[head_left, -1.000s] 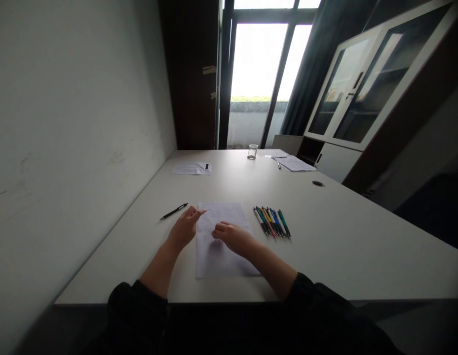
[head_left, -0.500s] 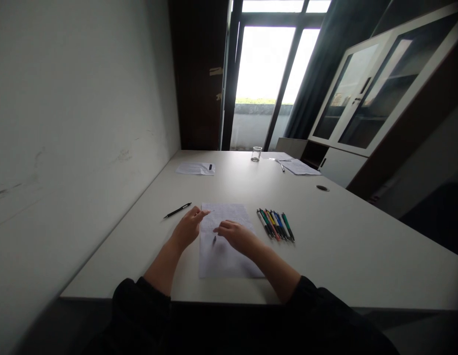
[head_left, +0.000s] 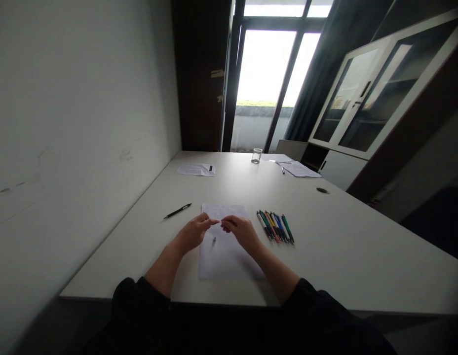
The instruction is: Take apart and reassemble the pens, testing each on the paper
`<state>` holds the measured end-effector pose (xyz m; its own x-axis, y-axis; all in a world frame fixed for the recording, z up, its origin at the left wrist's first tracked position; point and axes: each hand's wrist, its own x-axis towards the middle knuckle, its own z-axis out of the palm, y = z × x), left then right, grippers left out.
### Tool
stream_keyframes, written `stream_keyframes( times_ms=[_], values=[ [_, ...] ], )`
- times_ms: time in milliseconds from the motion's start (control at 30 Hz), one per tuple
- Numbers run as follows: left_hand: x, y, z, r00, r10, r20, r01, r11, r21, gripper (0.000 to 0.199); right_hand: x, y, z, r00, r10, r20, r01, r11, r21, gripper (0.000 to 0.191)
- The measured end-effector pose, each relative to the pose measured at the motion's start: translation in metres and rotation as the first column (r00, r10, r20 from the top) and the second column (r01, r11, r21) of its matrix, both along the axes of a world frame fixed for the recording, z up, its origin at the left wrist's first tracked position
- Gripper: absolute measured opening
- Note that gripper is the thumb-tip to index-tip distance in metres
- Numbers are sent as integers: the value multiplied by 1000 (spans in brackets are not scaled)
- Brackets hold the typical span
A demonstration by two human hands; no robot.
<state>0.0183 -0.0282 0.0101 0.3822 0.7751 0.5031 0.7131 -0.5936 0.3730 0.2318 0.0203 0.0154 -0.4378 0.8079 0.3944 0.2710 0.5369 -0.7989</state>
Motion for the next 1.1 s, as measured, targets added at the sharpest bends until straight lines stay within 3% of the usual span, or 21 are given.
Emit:
stream_keyframes(
  times_ms=[233,367,500,633,867,1100],
  values=[
    [0,-2,1,999,-8,34,9,1000,-20,45,2,0,0,998,-57,1,57,998,4,15],
    [0,-1,2,996,11,87,-7,999,-44,46,9,-2,2,993,-118,30,113,983,143,11],
    [-1,0,3,987,34,158,-25,998,-62,40,15,-12,5,966,-82,243,-9,936,353,11],
    [-3,0,5,982,27,184,-20,999,-37,21,14,-24,6,882,-78,465,-182,853,488,11],
    [-5,1,3,986,47,162,-43,999,-23,17,13,-31,6,722,-112,682,-354,788,504,14],
    [-7,1,3,989,46,143,-43,999,-23,18,14,-32,7,717,-62,695,-412,766,493,14]
  ],
)
